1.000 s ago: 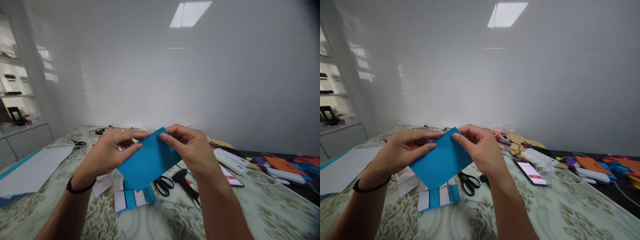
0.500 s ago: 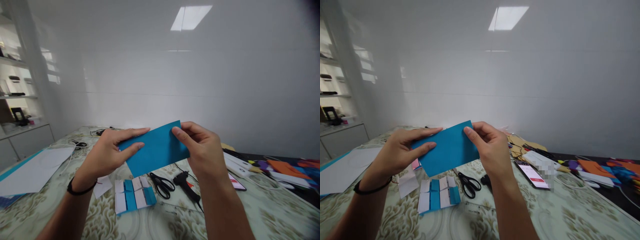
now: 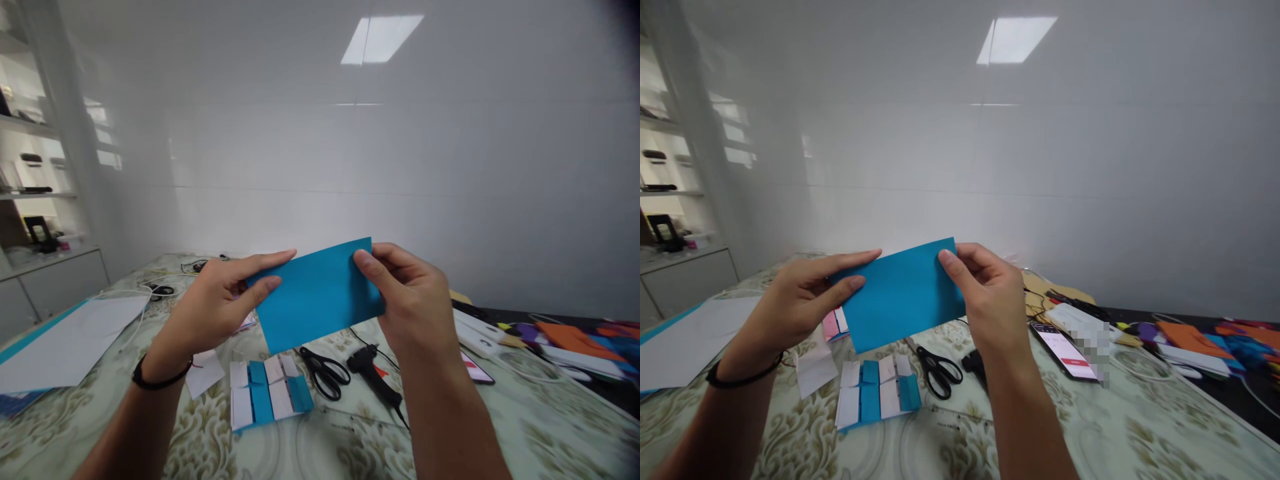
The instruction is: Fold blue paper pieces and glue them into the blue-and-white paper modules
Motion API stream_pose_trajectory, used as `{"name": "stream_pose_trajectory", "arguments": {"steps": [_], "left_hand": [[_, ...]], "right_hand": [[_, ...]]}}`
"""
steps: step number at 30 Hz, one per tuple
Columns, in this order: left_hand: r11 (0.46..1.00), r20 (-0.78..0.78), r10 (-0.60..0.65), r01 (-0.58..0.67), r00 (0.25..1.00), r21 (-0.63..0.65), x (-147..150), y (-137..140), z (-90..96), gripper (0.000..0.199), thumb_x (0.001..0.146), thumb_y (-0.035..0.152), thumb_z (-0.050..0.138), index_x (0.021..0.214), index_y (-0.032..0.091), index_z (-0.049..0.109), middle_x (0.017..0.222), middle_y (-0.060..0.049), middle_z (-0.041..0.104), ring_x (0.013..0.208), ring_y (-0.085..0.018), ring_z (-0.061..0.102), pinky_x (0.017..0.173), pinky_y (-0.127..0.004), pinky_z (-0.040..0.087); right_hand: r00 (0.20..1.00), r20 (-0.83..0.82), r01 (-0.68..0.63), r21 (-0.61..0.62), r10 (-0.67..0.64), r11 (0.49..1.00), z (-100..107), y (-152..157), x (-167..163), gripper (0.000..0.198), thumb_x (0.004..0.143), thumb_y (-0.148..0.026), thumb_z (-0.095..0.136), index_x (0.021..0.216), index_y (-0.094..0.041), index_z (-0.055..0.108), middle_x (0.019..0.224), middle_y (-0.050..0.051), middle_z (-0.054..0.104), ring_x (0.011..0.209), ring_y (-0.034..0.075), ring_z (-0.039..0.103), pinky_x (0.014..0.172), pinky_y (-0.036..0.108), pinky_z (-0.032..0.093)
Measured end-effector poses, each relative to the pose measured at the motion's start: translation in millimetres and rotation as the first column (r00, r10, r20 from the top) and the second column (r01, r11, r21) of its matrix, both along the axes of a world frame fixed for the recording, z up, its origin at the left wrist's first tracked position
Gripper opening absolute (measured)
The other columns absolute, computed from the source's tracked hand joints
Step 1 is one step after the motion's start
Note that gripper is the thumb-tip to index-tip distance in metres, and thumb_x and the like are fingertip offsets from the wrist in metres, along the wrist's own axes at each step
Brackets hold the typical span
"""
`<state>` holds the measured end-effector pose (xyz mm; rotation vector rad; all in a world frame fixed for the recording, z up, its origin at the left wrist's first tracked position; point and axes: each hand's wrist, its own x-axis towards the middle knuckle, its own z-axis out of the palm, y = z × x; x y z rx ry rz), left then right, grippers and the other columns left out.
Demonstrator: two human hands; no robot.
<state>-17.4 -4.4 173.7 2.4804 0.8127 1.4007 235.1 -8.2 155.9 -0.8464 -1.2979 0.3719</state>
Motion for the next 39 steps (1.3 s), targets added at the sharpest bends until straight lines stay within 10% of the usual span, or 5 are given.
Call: {"name": "stream_pose_trajectory", "arguments": {"steps": [17, 39], "left_hand": [[0.974, -0.237, -0.211, 0.224, 0.948, 0.026, 3.4, 4.3, 1.5, 0.052, 0.103, 0.026, 0.06, 0.153, 0.037, 0.053, 0.161, -0.002, 0.051, 0.147, -0.029, 0.051, 0.117, -0.046, 0.05], [0.963, -0.35, -0.217, 0.259, 0.911, 0.077, 2.4, 3.4, 2.6, 0.062, 0.103, 0.021, 0.059, 0.16, 0.04, 0.041, 0.164, -0.002, 0.046, 0.15, -0.028, 0.048, 0.12, -0.044, 0.047]], "right_hand": [[0.966, 0.081, -0.238, -0.103, 0.247, 0.966, 7.4, -5.5, -5.0, 0.016, 0.083, -0.04, 0.08, 0.083, -0.024, 0.08, 0.085, 0.002, 0.079, 0.079, 0.019, 0.069, 0.068, 0.028, 0.054], [0.937, 0.091, -0.325, -0.121, 0.336, 0.938, 6.6, -5.9, -6.4, 0.016, 0.084, -0.039, 0.081, 0.084, -0.023, 0.08, 0.083, 0.003, 0.079, 0.073, 0.017, 0.07, 0.062, 0.027, 0.055]]}}
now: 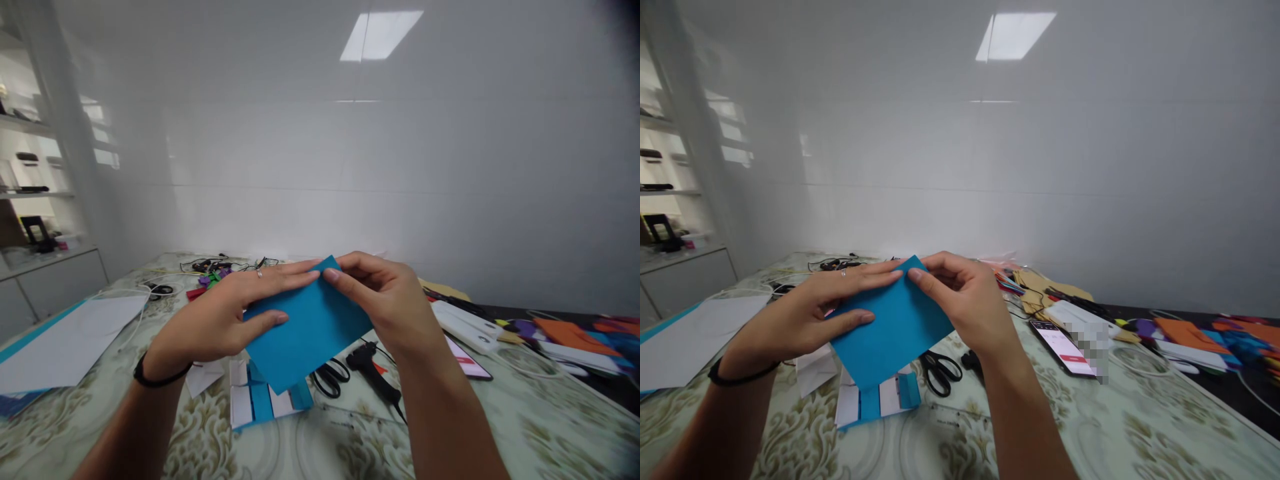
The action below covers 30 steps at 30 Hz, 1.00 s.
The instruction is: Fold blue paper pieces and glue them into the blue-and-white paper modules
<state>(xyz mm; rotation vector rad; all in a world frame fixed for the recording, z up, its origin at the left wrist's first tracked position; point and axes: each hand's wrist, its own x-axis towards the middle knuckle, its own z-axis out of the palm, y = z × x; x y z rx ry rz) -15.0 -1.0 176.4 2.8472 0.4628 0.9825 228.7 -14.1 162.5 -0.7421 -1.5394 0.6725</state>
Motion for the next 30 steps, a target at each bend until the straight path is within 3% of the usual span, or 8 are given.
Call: {"name": "stream_pose_trajectory", "arguments": {"steps": [8, 16, 20, 24, 27, 30], "left_hand": [[1.0, 0.043, -0.005, 0.005, 0.999, 0.009, 0, 1, -0.4, 0.062, 0.103, 0.021, 0.06, 0.16, 0.038, 0.043, 0.167, -0.003, 0.042, 0.15, -0.028, 0.048, 0.121, -0.044, 0.046], [0.996, 0.378, 0.028, 0.007, 0.925, -0.091, 4, 4, -5.3, 0.06, 0.1, 0.025, 0.067, 0.154, 0.041, 0.05, 0.168, 0.001, 0.041, 0.157, -0.031, 0.035, 0.115, -0.041, 0.054], [0.993, 0.404, 0.026, 0.022, 0.915, -0.113, 5, 5, -6.6, 0.06, 0.1, 0.026, 0.067, 0.155, 0.042, 0.05, 0.168, 0.001, 0.041, 0.157, -0.031, 0.035, 0.113, -0.039, 0.056], [0.985, 0.372, 0.076, -0.011, 0.925, -0.173, 2, 7, -8.6, 0.059, 0.1, 0.027, 0.066, 0.153, 0.044, 0.051, 0.17, 0.002, 0.038, 0.155, -0.032, 0.039, 0.099, -0.03, 0.063], [0.975, 0.336, 0.094, -0.019, 0.937, -0.22, 1, 7, -9.7, 0.055, 0.099, 0.028, 0.067, 0.151, 0.043, 0.054, 0.166, -0.002, 0.045, 0.138, -0.031, 0.059, 0.084, -0.025, 0.066], [0.947, 0.402, 0.146, -0.009, 0.904, -0.322, 1, 5, -9.4, 0.062, 0.098, 0.03, 0.07, 0.155, 0.04, 0.049, 0.15, -0.009, 0.061, 0.096, -0.019, 0.076, 0.066, -0.022, 0.064]], "right_hand": [[1.0, -0.007, 0.024, 0.0, -0.024, 1.0, 1, 0, 0, 0.019, 0.083, -0.042, 0.081, 0.086, -0.023, 0.08, 0.084, 0.004, 0.077, 0.077, 0.018, 0.069, 0.065, 0.028, 0.055], [0.99, -0.032, 0.133, -0.101, -0.137, 0.986, -6, 8, 6, 0.04, 0.079, -0.058, 0.082, 0.076, -0.019, 0.072, 0.071, 0.002, 0.063, 0.067, 0.016, 0.055, 0.061, 0.029, 0.048], [0.987, -0.012, 0.159, -0.089, -0.161, 0.983, -6, 9, 7, 0.04, 0.081, -0.059, 0.08, 0.077, -0.019, 0.073, 0.069, 0.001, 0.062, 0.067, 0.015, 0.053, 0.062, 0.029, 0.046], [0.982, 0.039, 0.188, -0.062, -0.186, 0.98, -2, 5, 6, 0.04, 0.081, -0.057, 0.079, 0.075, -0.019, 0.073, 0.066, 0.002, 0.063, 0.063, 0.015, 0.051, 0.058, 0.028, 0.043], [0.975, 0.099, 0.207, -0.052, -0.201, 0.977, 1, 2, 3, 0.037, 0.082, -0.055, 0.077, 0.076, -0.019, 0.074, 0.066, 0.002, 0.064, 0.061, 0.015, 0.051, 0.055, 0.028, 0.041], [0.957, 0.214, 0.2, 0.007, -0.197, 0.98, 3, -2, 0, 0.034, 0.086, -0.051, 0.075, 0.076, -0.019, 0.074, 0.069, 0.002, 0.066, 0.063, 0.015, 0.052, 0.056, 0.028, 0.042]]}}
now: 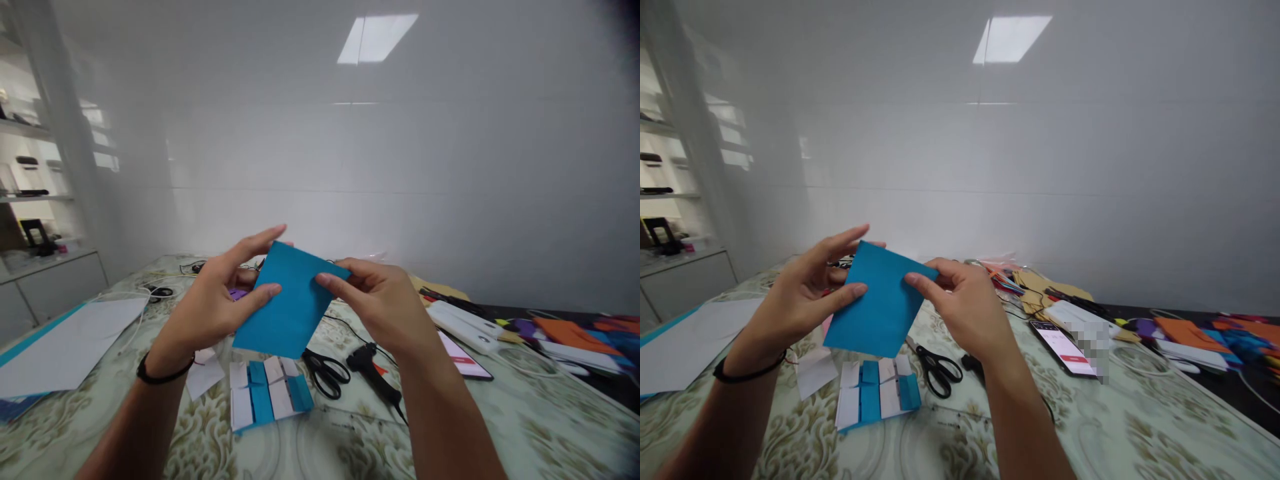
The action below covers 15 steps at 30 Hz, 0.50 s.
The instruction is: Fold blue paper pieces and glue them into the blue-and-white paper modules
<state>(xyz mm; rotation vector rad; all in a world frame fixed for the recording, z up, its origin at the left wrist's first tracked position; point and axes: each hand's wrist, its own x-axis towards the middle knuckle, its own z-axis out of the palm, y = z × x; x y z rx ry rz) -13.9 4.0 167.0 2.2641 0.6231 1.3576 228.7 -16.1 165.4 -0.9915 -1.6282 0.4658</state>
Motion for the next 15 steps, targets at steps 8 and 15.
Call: {"name": "stream_pose_trajectory", "arguments": {"steps": [8, 15], "left_hand": [[0.984, 0.02, 0.146, -0.148, 0.989, 0.104, -1, -4, 5.7, 0.019, 0.093, 0.03, 0.077, 0.109, 0.023, 0.082, 0.104, -0.006, 0.082, 0.079, -0.015, 0.074, 0.064, -0.02, 0.06], [0.972, 0.073, 0.139, -0.15, 0.988, 0.182, -6, -20, 10.1, 0.017, 0.093, 0.025, 0.076, 0.109, 0.026, 0.082, 0.101, -0.003, 0.083, 0.076, -0.013, 0.074, 0.062, -0.018, 0.058]], "right_hand": [[0.991, 0.133, -0.005, 0.098, -0.008, 0.995, 0, -5, -6, 0.032, 0.088, -0.046, 0.075, 0.07, -0.02, 0.073, 0.065, 0.001, 0.065, 0.062, 0.015, 0.054, 0.055, 0.026, 0.042], [0.999, -0.02, 0.028, 0.159, -0.025, 0.987, 2, -16, -8, 0.023, 0.089, -0.04, 0.075, 0.075, -0.021, 0.079, 0.072, 0.003, 0.073, 0.068, 0.019, 0.065, 0.059, 0.028, 0.051]]}}
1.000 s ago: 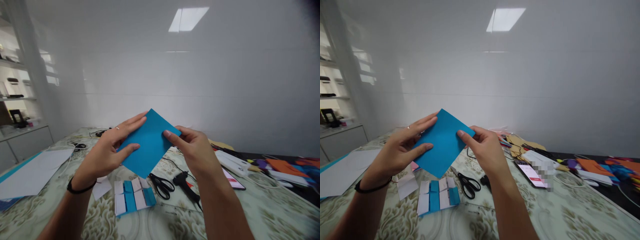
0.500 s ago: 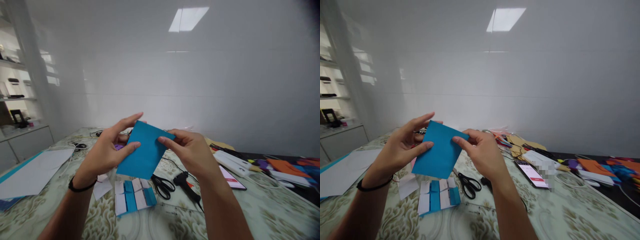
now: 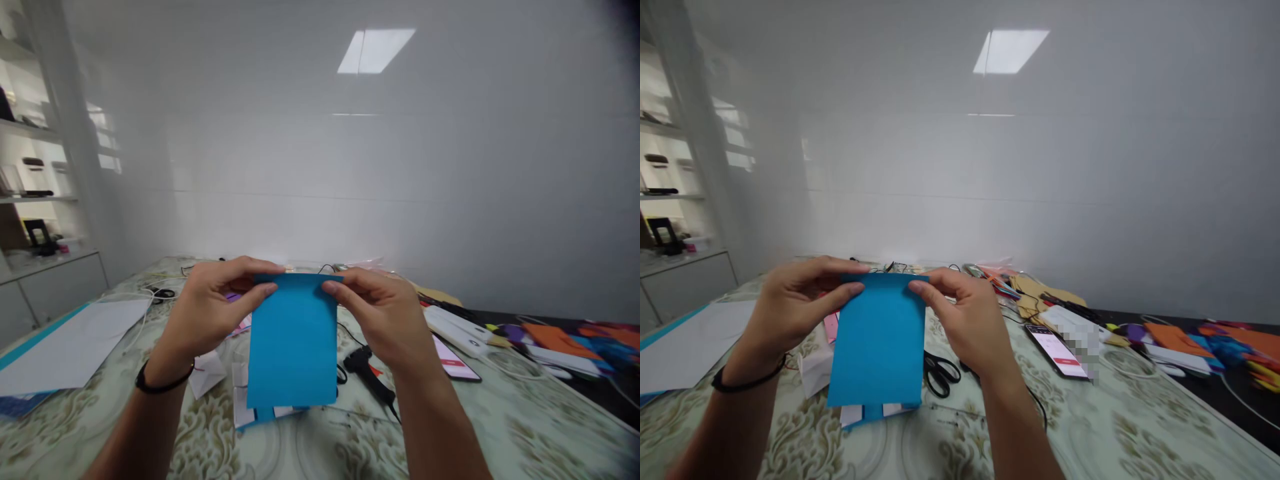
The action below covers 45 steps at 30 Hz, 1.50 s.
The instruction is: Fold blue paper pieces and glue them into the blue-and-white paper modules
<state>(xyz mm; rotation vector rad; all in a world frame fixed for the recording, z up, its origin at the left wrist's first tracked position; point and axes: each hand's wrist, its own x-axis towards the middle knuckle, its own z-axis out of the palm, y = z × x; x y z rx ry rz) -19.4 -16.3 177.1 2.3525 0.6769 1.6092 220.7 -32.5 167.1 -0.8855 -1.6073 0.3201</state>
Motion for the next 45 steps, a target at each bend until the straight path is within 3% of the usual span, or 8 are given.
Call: {"name": "stream_pose_trajectory", "arguments": {"steps": [6, 11, 15, 18, 21, 24, 35, 45], "left_hand": [[0.996, -0.096, -0.031, 0.039, 0.995, 0.081, -5, -8, 2.9, 0.028, 0.095, 0.024, 0.074, 0.12, 0.035, 0.08, 0.11, -0.001, 0.083, 0.086, -0.016, 0.077, 0.067, -0.021, 0.059], [0.996, -0.197, -0.044, 0.027, 0.979, -0.088, 6, 2, -5.7, 0.022, 0.096, 0.029, 0.07, 0.115, 0.028, 0.081, 0.103, -0.004, 0.083, 0.082, -0.018, 0.075, 0.063, -0.023, 0.055], [0.938, -0.365, -0.179, 0.047, 0.914, -0.344, 10, 21, -47.9, 0.031, 0.096, 0.033, 0.067, 0.125, 0.027, 0.076, 0.118, -0.005, 0.08, 0.1, -0.023, 0.075, 0.079, -0.029, 0.058], [0.861, -0.483, -0.303, 0.02, 0.822, -0.508, 7, 29, -94.8, 0.042, 0.096, 0.037, 0.066, 0.137, 0.026, 0.067, 0.129, -0.007, 0.076, 0.111, -0.026, 0.071, 0.093, -0.034, 0.055], [0.806, -0.539, -0.369, -0.029, 0.757, -0.591, 4, 30, -135.0, 0.033, 0.1, 0.043, 0.058, 0.118, 0.018, 0.071, 0.108, -0.007, 0.078, 0.095, -0.023, 0.07, 0.084, -0.031, 0.051], [0.799, -0.577, -0.343, -0.092, 0.741, -0.594, 4, 27, -157.1, 0.037, 0.105, 0.047, 0.047, 0.101, 0.016, 0.067, 0.085, -0.003, 0.07, 0.077, -0.019, 0.062, 0.071, -0.029, 0.045], [0.771, -0.449, -0.299, -0.064, 0.842, -0.633, 10, 22, -165.6, 0.043, 0.106, 0.046, 0.039, 0.071, 0.021, 0.042, 0.064, 0.003, 0.046, 0.062, -0.014, 0.046, 0.055, -0.026, 0.035], [0.761, -0.479, -0.208, -0.167, 0.853, -0.627, 5, 30, -166.5, 0.044, 0.102, 0.05, 0.04, 0.071, 0.019, 0.046, 0.068, 0.001, 0.054, 0.064, -0.014, 0.049, 0.059, -0.026, 0.038]], "right_hand": [[0.998, 0.043, 0.046, 0.083, -0.049, 0.995, -1, -16, -4, 0.017, 0.089, -0.038, 0.075, 0.085, -0.025, 0.084, 0.072, 0.003, 0.074, 0.069, 0.022, 0.066, 0.068, 0.034, 0.054], [0.994, 0.105, -0.001, -0.016, 0.003, 1.0, -20, -15, 5, 0.03, 0.099, -0.042, 0.061, 0.084, -0.021, 0.076, 0.07, 0.002, 0.067, 0.065, 0.017, 0.059, 0.061, 0.029, 0.045], [0.983, 0.16, -0.049, -0.232, 0.088, 0.971, -64, 2, 13, 0.033, 0.099, -0.043, 0.056, 0.081, -0.019, 0.071, 0.07, 0.001, 0.061, 0.066, 0.016, 0.053, 0.061, 0.028, 0.041], [0.958, 0.185, -0.122, -0.433, 0.221, 0.893, -106, 14, 7, 0.034, 0.1, -0.042, 0.055, 0.08, -0.019, 0.068, 0.068, -0.001, 0.059, 0.065, 0.016, 0.051, 0.062, 0.028, 0.037], [0.944, 0.18, -0.148, -0.52, 0.277, 0.841, -139, 18, -7, 0.033, 0.099, -0.041, 0.056, 0.075, -0.018, 0.064, 0.066, -0.002, 0.057, 0.065, 0.015, 0.05, 0.061, 0.027, 0.035], [0.941, 0.175, -0.156, -0.537, 0.29, 0.829, -155, 16, -16, 0.029, 0.099, -0.038, 0.056, 0.082, -0.018, 0.068, 0.069, -0.001, 0.063, 0.067, 0.016, 0.053, 0.064, 0.027, 0.037], [0.941, 0.16, -0.167, -0.549, 0.299, 0.819, -164, 17, -12, 0.028, 0.099, -0.038, 0.057, 0.08, -0.019, 0.066, 0.066, -0.003, 0.06, 0.064, 0.015, 0.05, 0.064, 0.027, 0.037], [0.923, 0.23, -0.111, -0.608, 0.308, 0.786, -165, 23, -7, 0.042, 0.098, -0.048, 0.054, 0.067, -0.019, 0.057, 0.06, -0.003, 0.049, 0.061, 0.014, 0.043, 0.058, 0.028, 0.031]]}}
